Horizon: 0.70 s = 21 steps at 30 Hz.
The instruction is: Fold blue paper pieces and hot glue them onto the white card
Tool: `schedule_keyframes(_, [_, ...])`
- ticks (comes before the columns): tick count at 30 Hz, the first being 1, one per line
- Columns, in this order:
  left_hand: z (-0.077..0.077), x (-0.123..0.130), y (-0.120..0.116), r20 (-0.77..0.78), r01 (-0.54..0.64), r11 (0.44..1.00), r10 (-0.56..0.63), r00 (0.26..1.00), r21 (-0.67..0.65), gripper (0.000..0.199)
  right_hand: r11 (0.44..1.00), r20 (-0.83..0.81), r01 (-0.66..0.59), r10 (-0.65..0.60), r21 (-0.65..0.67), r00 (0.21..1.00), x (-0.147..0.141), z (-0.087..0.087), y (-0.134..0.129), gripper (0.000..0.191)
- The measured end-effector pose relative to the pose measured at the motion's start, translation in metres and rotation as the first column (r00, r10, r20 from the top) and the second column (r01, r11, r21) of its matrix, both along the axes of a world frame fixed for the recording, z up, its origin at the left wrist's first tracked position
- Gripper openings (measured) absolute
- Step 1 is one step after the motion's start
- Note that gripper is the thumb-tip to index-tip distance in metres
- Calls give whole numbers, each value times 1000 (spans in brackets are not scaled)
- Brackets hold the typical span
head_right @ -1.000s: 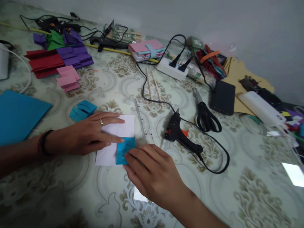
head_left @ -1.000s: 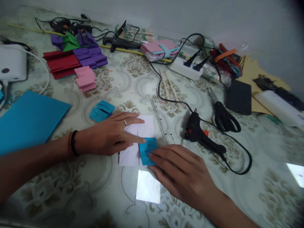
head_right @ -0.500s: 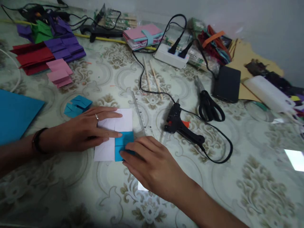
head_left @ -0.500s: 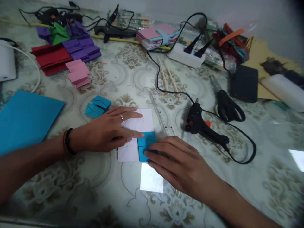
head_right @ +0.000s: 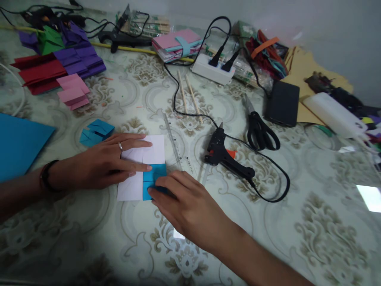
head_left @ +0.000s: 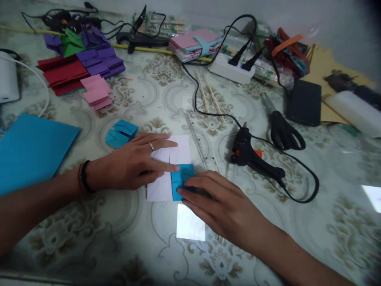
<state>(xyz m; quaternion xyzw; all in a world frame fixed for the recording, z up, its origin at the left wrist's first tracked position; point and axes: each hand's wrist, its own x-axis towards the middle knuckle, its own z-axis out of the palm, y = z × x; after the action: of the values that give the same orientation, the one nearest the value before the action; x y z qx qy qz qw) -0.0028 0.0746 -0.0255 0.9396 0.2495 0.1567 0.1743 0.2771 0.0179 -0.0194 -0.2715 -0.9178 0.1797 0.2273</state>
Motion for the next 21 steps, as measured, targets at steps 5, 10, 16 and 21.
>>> schedule_keyframes(5, [1, 1, 0, -7, -8, 1000, 8, 1000, -3, 40, 999, 2, 3, -3, -52, 1000, 0, -1, -1, 18])
schedule_keyframes(10, [0, 0, 0, -1, -1, 1000, 1, 1000, -1, 41, 998, 5, 16, -16, -56, 1000, -3, 0, -3, 17])
schedule_keyframes(16, [2, 0, 0, -24, 5, 1000, -6, 1000, -31, 42, 998, 6, 38, -38, -53, 999, -6, 2, -6, 16])
schedule_keyframes(21, [5, 1, 0, -28, -1, 999, 0, 1000, -32, 44, 996, 2, 55, -55, -66, 998, -5, 0, -7, 16])
